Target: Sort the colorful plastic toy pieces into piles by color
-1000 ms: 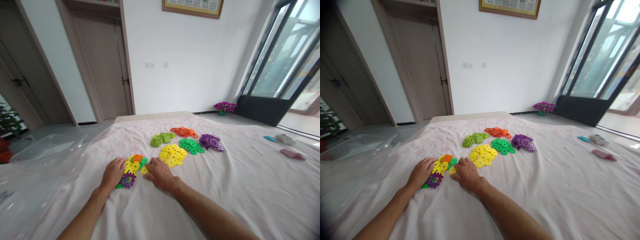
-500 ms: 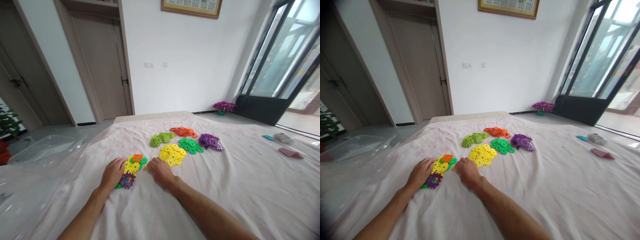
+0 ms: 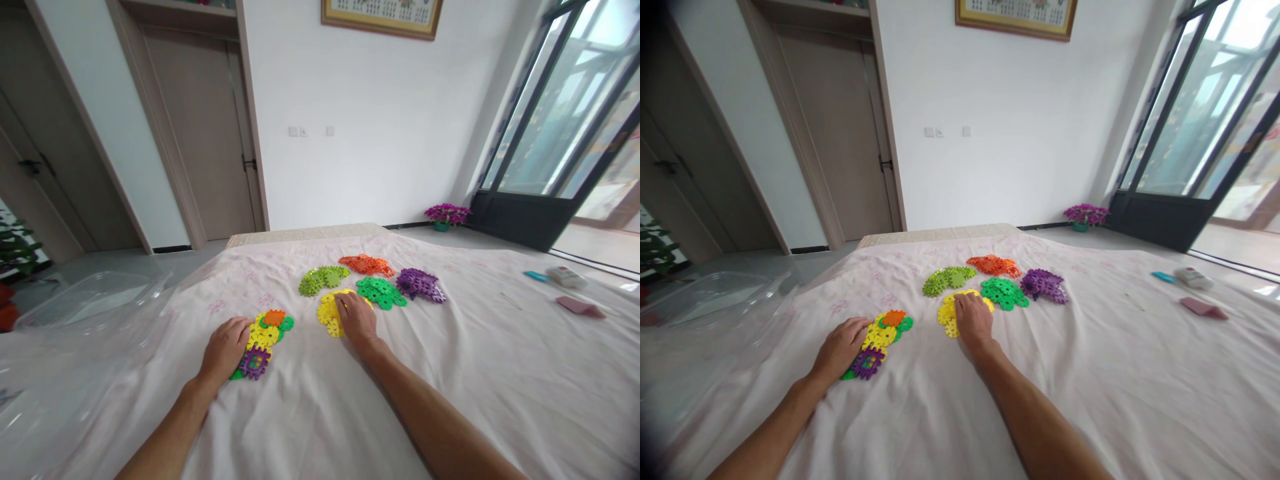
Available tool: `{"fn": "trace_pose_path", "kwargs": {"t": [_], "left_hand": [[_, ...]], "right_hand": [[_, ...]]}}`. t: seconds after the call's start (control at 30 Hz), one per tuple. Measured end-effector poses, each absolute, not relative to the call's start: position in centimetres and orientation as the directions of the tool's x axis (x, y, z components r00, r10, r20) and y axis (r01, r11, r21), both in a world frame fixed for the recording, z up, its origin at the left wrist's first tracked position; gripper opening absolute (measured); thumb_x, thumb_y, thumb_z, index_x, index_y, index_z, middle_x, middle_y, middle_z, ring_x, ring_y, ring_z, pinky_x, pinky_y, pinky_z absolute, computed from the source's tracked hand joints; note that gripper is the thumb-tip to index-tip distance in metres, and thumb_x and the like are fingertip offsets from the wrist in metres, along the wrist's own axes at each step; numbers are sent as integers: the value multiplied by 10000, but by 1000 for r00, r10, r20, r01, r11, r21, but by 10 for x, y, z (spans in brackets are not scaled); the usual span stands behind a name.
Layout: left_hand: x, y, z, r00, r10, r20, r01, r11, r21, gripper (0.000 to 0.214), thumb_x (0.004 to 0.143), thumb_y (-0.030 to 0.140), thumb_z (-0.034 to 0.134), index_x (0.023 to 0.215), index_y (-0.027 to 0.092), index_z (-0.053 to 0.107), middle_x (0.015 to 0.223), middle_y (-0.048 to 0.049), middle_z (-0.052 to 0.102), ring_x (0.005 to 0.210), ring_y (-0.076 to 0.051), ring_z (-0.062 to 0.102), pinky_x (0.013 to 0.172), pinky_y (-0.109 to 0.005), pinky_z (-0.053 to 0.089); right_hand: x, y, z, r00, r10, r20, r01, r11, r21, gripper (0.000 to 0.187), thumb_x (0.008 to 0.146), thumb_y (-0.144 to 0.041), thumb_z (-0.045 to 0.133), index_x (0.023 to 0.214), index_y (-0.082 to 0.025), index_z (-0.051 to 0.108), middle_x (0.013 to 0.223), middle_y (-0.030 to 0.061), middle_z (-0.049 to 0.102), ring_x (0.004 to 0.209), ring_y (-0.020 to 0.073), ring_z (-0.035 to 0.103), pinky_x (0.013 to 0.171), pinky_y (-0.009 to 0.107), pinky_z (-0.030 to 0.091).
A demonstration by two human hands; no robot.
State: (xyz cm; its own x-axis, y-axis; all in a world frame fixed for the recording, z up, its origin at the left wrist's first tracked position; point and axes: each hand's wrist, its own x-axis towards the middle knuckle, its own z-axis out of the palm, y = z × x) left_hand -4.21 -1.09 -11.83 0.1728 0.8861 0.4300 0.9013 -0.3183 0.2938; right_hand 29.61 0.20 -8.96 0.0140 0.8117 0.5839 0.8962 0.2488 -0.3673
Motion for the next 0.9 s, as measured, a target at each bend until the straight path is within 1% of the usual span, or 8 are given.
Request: {"fn": "trace_pose_path", "kwargs": {"t": [0.1,0.17,0.27,0.33,0.5,0.6,0.7,0.9], "left_hand": [[-42,-12,-117,171,889,426,906,-311,286,333,919,252,378,1082,222,667,1162,-48,676,1112,-192,600,1017,-343,433],[-41,-12,-117,173,888,426,907,-312,283,338,923,249,372,1087,214,666,1162,-52,675,1115,-190,598,1021,-346,432],[-42,-11,-118,184,886,425,905,-321,278,346,932,267,370,1104,208,664,1177,-57,671,1118,-191,597,1029,-357,431],[-42,-10,-120,211,886,413,899,-342,275,364,944,300,368,1156,207,649,1219,-61,659,1153,-193,583,1053,-371,419],[-39,-10,-124,317,880,354,856,-426,294,475,965,401,355,1342,181,542,1412,-81,543,1336,-213,451,1155,-425,314],[-33,-14,-121,344,886,311,820,-445,361,507,972,429,327,1374,186,518,1454,-72,502,1376,-210,407,1174,-432,287],[-23,-21,-114,348,896,275,771,-440,460,534,974,450,304,1393,183,501,1475,-68,477,1388,-203,392,1186,-413,271],[-3,-35,-101,405,885,228,550,-435,713,572,972,485,329,1472,214,388,1531,-44,395,1424,-202,334,1201,-397,232]], "right_hand": [[305,6,-91,97,794,600,899,189,-395,258,942,-228,471,1082,-256,686,1011,69,658,965,219,558,837,324,395],[303,4,-91,70,792,607,884,233,-405,271,924,-193,476,1075,-256,693,1010,67,654,978,223,549,847,330,401],[290,-5,-87,-65,787,613,833,381,-401,288,908,-153,476,1042,-258,708,993,63,657,970,219,546,872,337,404],[279,-13,-84,-181,777,602,785,483,-388,305,907,-140,471,1055,-261,709,990,64,658,959,216,550,874,337,406],[254,-27,-85,-407,737,539,665,644,-378,348,910,-104,442,1096,-257,692,982,53,659,942,188,576,838,299,426],[244,-31,-89,-502,706,500,622,696,-359,322,900,-104,471,1119,-236,666,1024,49,661,958,176,584,851,287,432],[237,-33,-91,-580,671,462,600,735,-315,298,887,-126,516,1141,-221,638,1058,52,659,986,182,578,873,295,433],[233,-36,-90,-595,680,428,628,726,-280,240,913,-221,544,1144,-215,608,1087,59,631,983,187,551,858,303,425]]}}
